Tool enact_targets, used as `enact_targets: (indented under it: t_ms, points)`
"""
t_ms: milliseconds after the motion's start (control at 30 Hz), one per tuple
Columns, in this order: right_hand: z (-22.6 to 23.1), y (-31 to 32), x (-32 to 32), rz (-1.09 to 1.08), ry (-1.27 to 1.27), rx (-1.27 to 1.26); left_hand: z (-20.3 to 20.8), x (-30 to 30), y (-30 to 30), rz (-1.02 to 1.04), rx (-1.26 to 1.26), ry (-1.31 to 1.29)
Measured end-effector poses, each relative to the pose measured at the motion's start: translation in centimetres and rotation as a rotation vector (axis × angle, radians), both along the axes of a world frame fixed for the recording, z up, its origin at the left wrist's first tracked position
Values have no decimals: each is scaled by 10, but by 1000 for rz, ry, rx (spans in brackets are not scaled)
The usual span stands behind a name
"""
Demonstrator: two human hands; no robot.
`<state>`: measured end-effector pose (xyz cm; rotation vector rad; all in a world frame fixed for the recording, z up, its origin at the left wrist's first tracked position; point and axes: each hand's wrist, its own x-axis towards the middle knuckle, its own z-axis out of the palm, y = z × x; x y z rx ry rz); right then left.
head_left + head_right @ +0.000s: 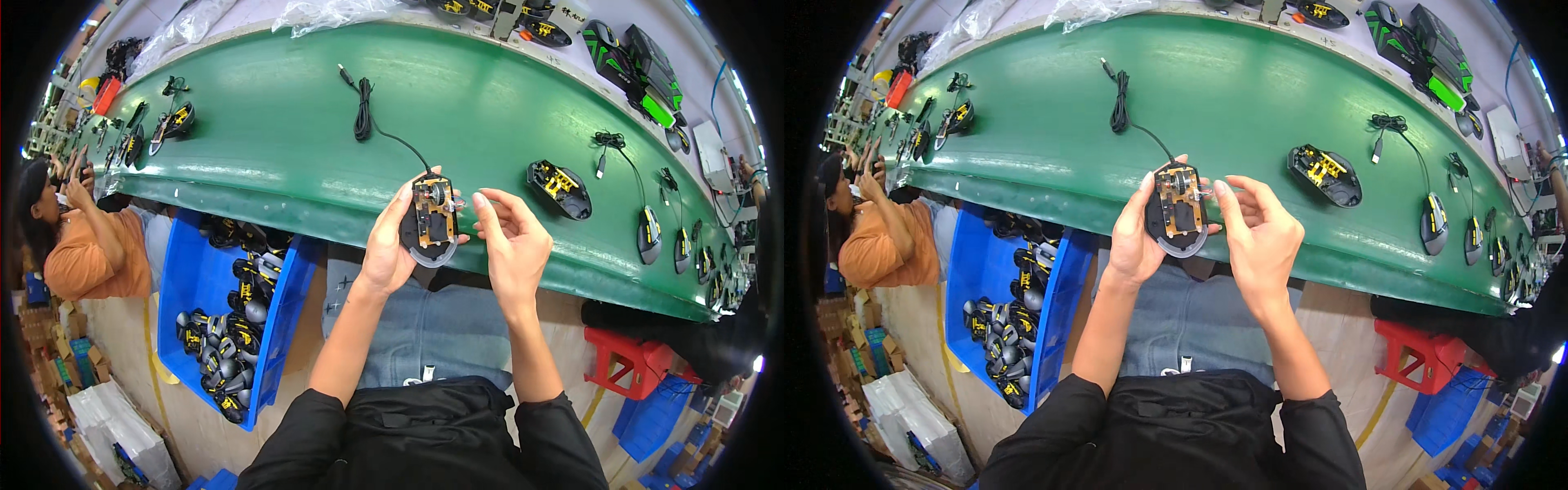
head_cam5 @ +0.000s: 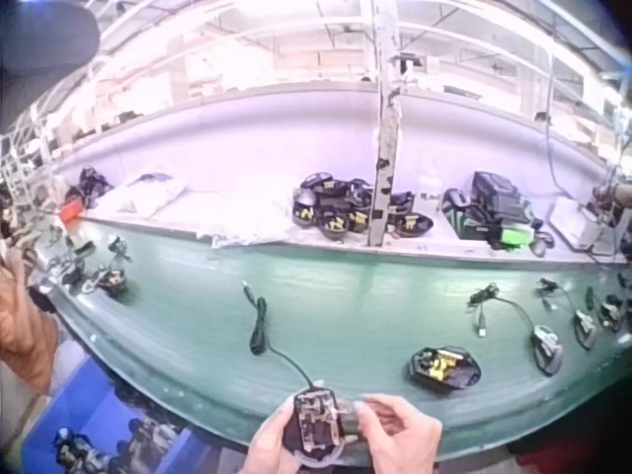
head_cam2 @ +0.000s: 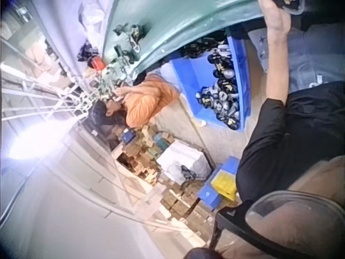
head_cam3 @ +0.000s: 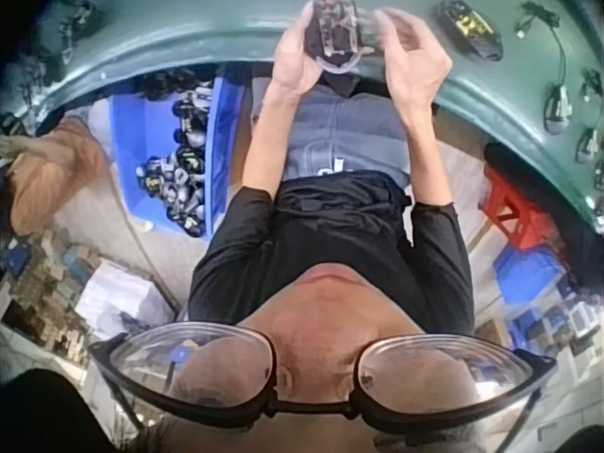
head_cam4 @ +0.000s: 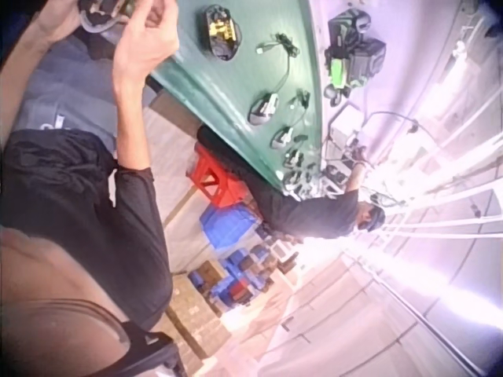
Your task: The person assembles computer mice along a conveyor belt by arranging internal wiring, snapping top casings onto the mouse bases by hand, and placing the assembled mice back onto the belt.
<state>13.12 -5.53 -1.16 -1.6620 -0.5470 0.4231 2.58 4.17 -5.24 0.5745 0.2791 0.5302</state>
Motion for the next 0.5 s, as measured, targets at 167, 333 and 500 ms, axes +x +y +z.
enact_targets:
  t_ms: [167,333,500]
  points:
    - [-12,8,14,135,245,-132,-6,1,2,36,128,94]
    - [-3,16,27,142,15,-59,10,-3,-3,-3,111,118]
    - [29,33,61,661,-111,-269,10,-10,-7,-20,252,260]
